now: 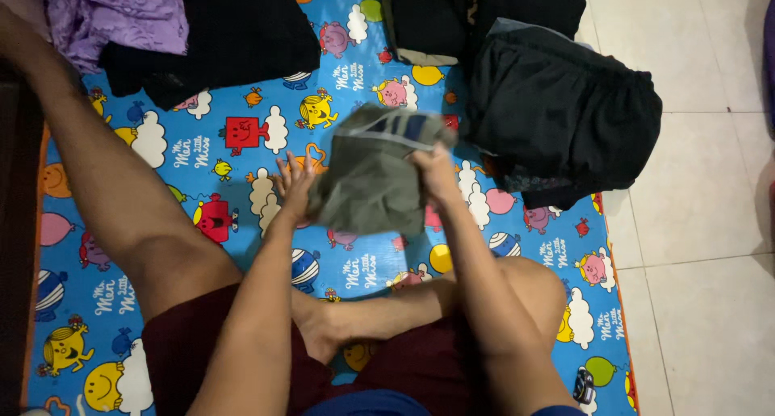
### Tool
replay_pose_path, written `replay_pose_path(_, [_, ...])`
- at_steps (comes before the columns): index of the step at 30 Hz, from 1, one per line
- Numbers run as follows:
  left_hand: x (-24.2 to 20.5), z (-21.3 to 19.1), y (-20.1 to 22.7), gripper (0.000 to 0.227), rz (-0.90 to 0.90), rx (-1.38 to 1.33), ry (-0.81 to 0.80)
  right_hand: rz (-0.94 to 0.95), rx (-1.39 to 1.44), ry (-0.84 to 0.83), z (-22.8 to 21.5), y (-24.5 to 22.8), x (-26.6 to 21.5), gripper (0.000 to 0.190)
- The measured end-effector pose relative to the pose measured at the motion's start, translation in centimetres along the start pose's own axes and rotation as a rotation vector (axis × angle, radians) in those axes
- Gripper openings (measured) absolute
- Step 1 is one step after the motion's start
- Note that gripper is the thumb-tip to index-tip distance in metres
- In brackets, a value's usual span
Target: The person folds various items of clothing, including shorts, a graphic t-shirt, and an orange garment, and stacks them on a patterned mat.
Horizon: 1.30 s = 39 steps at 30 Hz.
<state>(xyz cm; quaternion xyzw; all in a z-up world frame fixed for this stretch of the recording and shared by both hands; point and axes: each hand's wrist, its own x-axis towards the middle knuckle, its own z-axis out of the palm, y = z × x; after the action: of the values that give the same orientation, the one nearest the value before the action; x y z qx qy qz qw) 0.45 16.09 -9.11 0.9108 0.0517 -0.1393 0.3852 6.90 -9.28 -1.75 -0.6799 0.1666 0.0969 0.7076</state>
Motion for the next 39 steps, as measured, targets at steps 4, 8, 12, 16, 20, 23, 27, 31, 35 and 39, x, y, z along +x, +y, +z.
replay_pose_path(4, [4.8,4.5,-8.4,0.051,0.039,-0.084,0.015,-0.227,-0.115,0.258,-5.8,-5.8,-0.1,0.017])
replay_pose_path(8, [3.6,2.6,-5.6,0.054,-0.024,-0.174,-0.008,-0.612,0.304,0.457,-11.3,-12.3,0.2,0.009])
replay_pose_path(12, [9.0,10.0,-13.6,0.06,0.149,0.827,0.325,-0.53,0.853,0.967,-16.9,-10.2,5.0,0.03])
replay_pose_path(16, [4.7,4.0,-5.5,0.061,-0.098,0.022,0.027,-0.266,0.866,0.756,-23.4,-0.3,10.8,0.03])
replay_pose_path(20, [3.7,3.0,-4.5,0.072,-0.111,0.0,-0.035,-0.224,0.784,0.787,-24.0,0.1,9.3,0.025])
replay_pose_path(23, [3.1,2.9,-3.8,0.079,-0.098,0.027,-0.016,-0.382,0.596,0.776,-23.4,1.2,8.4,0.056])
replay_pose_path(27, [1.9,3.3,-2.6,0.084,-0.028,0.152,0.104,-0.716,-0.423,0.832,-21.6,5.8,6.8,0.102])
replay_pose_path(31, [0.7,4.1,-1.3,0.075,0.043,0.303,0.271,-0.869,-0.465,0.617,-8.1,0.7,-0.2,0.082])
replay_pose_path(35, [0.6,4.9,-0.7,0.066,0.112,0.46,0.462,-0.807,-0.731,0.043,-3.9,2.1,-0.3,0.041])
replay_pose_path(39, [1.9,5.2,-0.3,0.069,0.138,0.488,0.494,-0.259,-1.409,-0.185,-4.4,8.4,4.1,0.074])
